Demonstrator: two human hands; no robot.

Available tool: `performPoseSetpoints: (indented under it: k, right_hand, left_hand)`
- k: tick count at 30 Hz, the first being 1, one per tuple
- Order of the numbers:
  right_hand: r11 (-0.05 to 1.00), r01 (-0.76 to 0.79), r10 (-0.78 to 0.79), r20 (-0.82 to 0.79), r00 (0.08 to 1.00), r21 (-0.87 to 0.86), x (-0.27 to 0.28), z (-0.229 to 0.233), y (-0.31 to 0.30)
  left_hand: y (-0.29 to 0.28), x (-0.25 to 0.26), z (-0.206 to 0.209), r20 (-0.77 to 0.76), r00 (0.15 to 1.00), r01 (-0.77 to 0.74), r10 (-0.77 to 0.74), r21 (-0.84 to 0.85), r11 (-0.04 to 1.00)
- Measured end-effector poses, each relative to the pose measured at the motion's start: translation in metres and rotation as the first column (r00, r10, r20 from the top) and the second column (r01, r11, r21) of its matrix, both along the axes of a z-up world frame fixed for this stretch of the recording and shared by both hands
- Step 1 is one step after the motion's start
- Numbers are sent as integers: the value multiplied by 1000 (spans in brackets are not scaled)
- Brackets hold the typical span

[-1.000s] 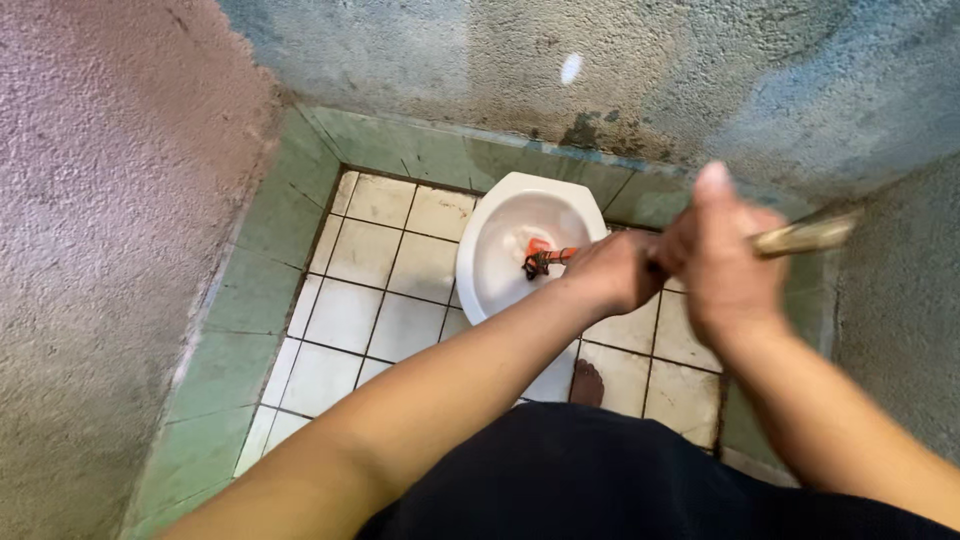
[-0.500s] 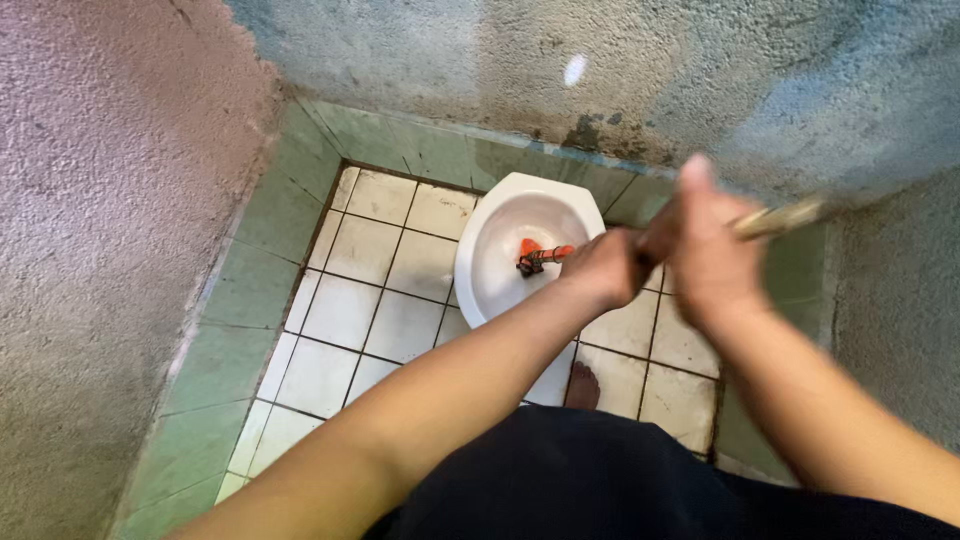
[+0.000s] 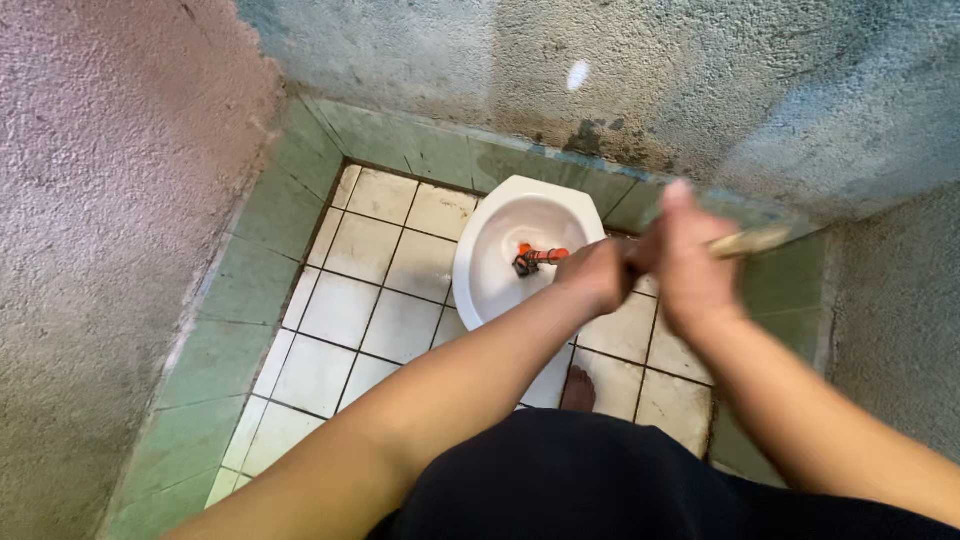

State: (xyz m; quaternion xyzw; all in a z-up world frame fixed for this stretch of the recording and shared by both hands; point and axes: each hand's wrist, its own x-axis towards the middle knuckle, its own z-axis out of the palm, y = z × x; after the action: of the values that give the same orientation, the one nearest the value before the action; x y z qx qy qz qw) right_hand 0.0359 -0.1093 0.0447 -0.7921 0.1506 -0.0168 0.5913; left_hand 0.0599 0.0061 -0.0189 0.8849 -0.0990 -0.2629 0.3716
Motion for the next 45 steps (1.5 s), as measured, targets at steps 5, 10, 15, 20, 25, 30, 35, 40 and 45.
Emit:
performPoseSetpoints:
  k: [5,10,15,20,25,30,35,40,45]
  right_hand:
    - [995,-89,84,108,991,37,12,-38,20]
    - [864,-148,103,119,988,481,0,41,-17]
    - [982,-151,151,-6,988,-116,1,2,7]
    - [982,-186,188,67,980,-30,9,-28,22]
    - [917,-183,151,115,982,356,1,31,-19]
    - [931,-337,361,213,908,-143,0,-21,-1]
    - [902,-400,423,142,895,-164,16,-12,3]
    - [859,-512,502,181,846,14,4,28,-32]
    - [581,-385,779,353,518,-717,11,-37,-27]
  left_hand:
    - [15,10,-26,-65,997,-47,45,-18,999]
    - [-1,-14,31,41,998,-42,42,-6,999]
    - [4,-8,14,15,997,-78,77,50,996]
    - [15,3,-7,-108,993,-42,56,124,991]
    - [-13,-16,24,78,995,-66,65,11,998]
    - [-1,-9,-27,-47,993,-108,109,24,994]
    - [1,4,-27,-101,987,-124,125,12,992]
    - [-17,-28,4,19,982,-185,185,-11,983]
    - [-14,-11,-61,26,993,-108,113,-127,986]
